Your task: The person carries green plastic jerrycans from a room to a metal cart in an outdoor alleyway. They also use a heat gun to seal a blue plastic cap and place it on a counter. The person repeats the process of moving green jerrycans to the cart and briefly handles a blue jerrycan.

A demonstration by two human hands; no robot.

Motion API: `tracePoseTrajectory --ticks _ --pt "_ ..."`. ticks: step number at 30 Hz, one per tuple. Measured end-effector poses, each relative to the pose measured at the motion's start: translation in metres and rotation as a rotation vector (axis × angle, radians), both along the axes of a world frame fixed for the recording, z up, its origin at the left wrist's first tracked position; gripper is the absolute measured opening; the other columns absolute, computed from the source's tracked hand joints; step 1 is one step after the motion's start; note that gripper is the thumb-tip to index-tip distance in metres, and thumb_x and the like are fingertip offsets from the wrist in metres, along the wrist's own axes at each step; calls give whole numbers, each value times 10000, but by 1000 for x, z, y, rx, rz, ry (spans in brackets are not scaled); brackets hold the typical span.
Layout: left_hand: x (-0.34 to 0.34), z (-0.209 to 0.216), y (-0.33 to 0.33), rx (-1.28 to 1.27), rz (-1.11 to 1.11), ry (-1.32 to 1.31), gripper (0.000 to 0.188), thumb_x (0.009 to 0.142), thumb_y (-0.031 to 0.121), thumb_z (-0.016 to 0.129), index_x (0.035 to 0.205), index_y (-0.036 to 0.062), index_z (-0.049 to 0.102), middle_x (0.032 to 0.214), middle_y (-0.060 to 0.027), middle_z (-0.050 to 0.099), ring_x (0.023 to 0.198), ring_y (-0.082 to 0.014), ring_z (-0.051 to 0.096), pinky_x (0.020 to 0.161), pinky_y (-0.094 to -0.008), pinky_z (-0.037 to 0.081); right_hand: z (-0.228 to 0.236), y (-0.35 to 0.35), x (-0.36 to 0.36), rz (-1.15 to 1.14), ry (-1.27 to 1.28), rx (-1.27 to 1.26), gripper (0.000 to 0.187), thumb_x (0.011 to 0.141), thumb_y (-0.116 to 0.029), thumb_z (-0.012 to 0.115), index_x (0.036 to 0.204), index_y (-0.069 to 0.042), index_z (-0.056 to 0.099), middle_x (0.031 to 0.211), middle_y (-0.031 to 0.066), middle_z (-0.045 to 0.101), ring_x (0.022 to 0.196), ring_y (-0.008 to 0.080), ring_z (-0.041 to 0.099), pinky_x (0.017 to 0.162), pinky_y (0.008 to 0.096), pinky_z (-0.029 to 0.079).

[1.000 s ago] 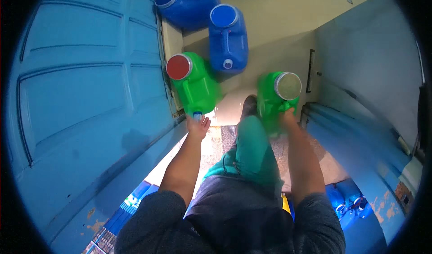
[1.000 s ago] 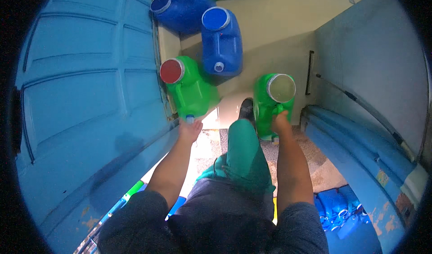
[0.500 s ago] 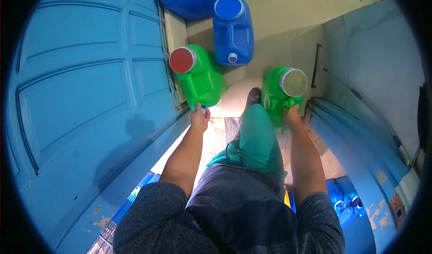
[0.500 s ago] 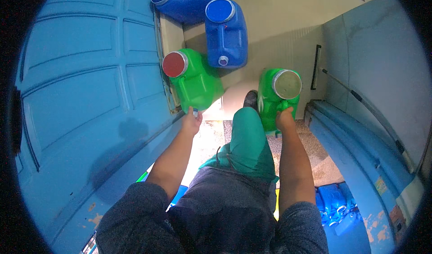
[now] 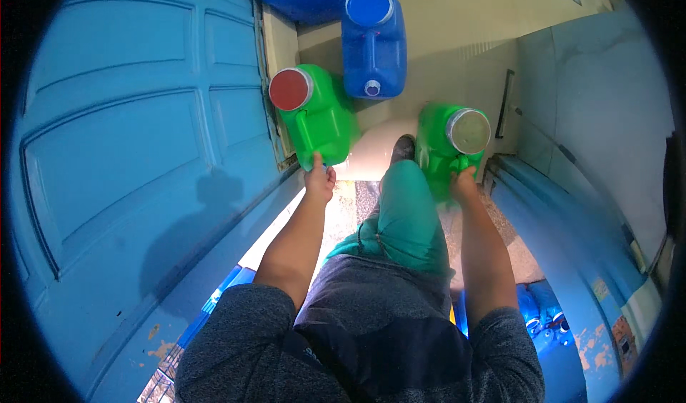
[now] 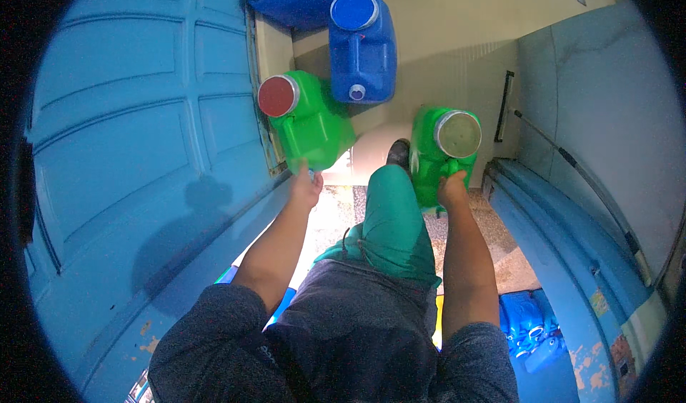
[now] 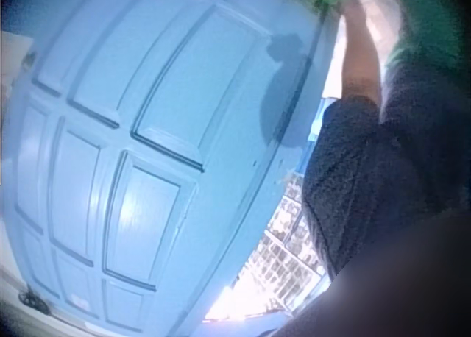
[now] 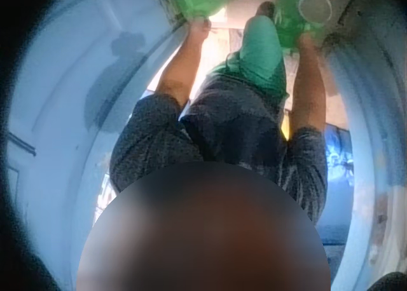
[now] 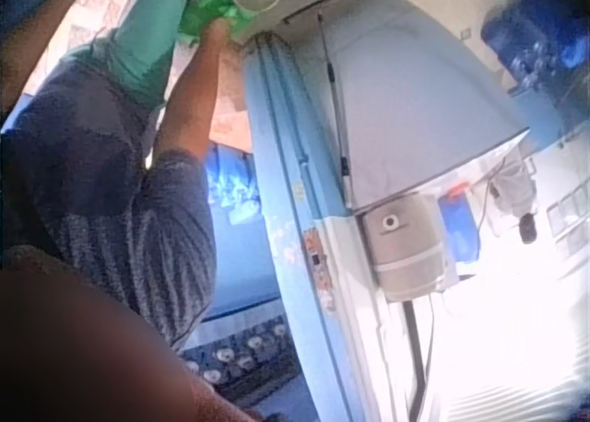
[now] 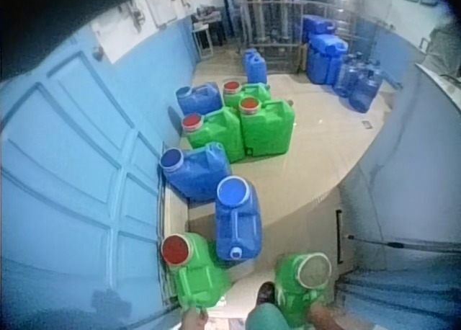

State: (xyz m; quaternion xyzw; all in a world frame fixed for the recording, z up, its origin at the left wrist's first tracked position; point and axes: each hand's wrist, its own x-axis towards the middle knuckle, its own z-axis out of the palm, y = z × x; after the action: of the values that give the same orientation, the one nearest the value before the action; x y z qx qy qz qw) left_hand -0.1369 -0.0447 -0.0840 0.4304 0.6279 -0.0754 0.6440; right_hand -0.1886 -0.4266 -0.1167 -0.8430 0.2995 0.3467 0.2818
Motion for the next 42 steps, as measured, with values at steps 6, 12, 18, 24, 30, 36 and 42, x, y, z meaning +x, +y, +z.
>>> tracePoseTrajectory --ticks 6,12,18,24,30,36,42 --pt "-14 -6 8 -51 -7 -28 345 936 439 516 1040 113 468 809 -52 576 590 -121 559 516 -220 493 -3 0 0 -14 2 -17 460 892 -209 559 1113 59 258 984 344 601 952 463 604 855 495 459" --pt "-6 -3 17 -336 223 109 423 921 514 494 1054 113 472 828 -74 580 614 -161 580 542 -243 508 -13 -1 -5 -75 -47 17 440 882 -162 559 1115 64 263 976 339 597 940 445 613 854 480 462" --pt "-18 -37 6 438 -442 52 568 832 413 686 1166 112 339 841 -94 538 618 -180 516 600 -341 520 -20 -4 -8 -25 -89 27 436 881 -139 547 1114 90 258 980 344 591 944 438 615 831 458 476" --pt "-25 -38 13 296 -252 31 457 842 343 683 1120 157 372 828 -42 549 599 -146 534 546 -254 479 -8 -3 -3 6 -71 20 440 901 -180 521 1119 95 255 968 340 598 929 442 618 829 466 474" --pt "-30 -5 15 -213 247 -21 285 917 413 532 991 140 506 832 -54 569 618 -132 574 527 -228 476 -14 -5 -6 19 -66 40 462 915 -221 508 1151 109 287 986 332 601 944 446 611 847 471 468" --pt "-45 9 20 106 -371 102 352 849 378 619 971 73 493 776 -76 576 578 -170 579 485 -259 470 -18 -11 -8 -117 -172 152 465 849 -277 569 1141 67 457 1015 276 625 944 388 623 849 432 475" --pt "54 103 60 978 -1580 -240 390 781 215 689 1080 22 528 1000 -222 595 944 -395 574 837 -442 462 -8 -25 8 -339 -85 241 422 750 -280 604 1049 19 606 972 233 658 889 327 647 782 419 497"
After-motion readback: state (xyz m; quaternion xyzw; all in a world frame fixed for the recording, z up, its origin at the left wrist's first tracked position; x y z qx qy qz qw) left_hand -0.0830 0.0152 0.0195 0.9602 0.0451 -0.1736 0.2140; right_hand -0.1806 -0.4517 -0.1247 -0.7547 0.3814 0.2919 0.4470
